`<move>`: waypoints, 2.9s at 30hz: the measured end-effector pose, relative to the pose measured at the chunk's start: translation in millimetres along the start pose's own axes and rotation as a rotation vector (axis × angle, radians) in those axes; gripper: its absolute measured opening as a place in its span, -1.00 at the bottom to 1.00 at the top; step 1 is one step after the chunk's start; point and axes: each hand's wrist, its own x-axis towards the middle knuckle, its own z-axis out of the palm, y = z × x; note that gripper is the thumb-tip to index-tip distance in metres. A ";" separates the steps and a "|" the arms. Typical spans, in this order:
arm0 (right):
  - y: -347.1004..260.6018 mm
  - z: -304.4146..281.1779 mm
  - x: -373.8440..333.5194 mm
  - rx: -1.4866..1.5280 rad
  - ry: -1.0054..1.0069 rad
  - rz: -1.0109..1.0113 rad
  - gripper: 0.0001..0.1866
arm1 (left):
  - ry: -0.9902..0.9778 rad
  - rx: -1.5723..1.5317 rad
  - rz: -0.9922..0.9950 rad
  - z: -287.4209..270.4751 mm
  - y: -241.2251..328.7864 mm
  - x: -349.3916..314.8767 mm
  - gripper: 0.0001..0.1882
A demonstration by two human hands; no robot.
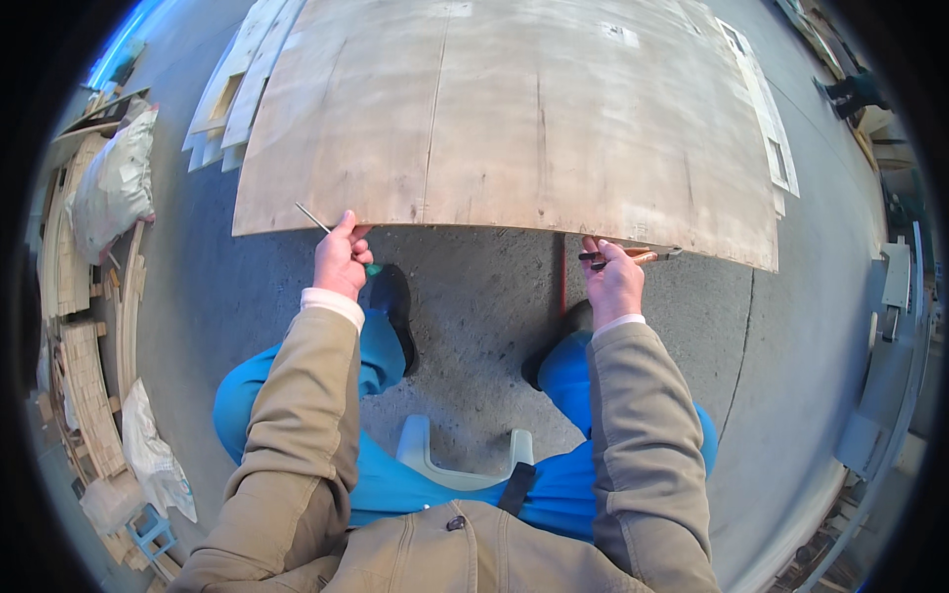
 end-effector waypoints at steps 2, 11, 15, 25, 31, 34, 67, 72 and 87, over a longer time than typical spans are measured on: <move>-0.7 -5.4 -1.4 -0.013 0.018 0.020 -0.75 | 0.036 -0.032 -0.021 0.5 -3.2 -0.4 -0.81; 17.9 -31.3 -89.8 -0.037 -0.068 0.079 -0.96 | 0.282 -0.289 0.076 3.0 25.2 -63.2 -0.86; 32.6 -26.4 -149.7 -0.060 -0.334 0.240 -0.79 | 0.036 -0.337 0.190 8.3 76.9 -119.3 -0.92; 66.0 25.3 -217.7 -0.214 -1.010 0.565 -0.38 | -0.270 -0.280 0.445 11.4 150.0 -197.6 -0.85; 103.7 60.2 -208.3 -0.212 -1.089 0.706 -0.33 | -0.345 -0.204 0.447 32.8 155.2 -166.1 -0.83; 124.9 78.9 -195.8 -0.128 -1.108 0.788 -0.33 | -0.390 -0.185 0.441 33.3 173.2 -147.7 -0.82; 184.4 102.6 -159.9 0.106 -1.109 0.917 -0.35 | -0.486 -0.057 0.391 19.5 171.9 -143.7 -0.73; 182.8 102.7 -158.5 0.084 -1.074 0.893 -0.45 | -0.483 -0.050 0.387 20.2 171.6 -144.0 -0.72; 181.3 126.5 -198.0 -0.399 -0.778 0.591 -0.83 | -0.484 -0.063 0.380 17.7 171.9 -145.7 -0.71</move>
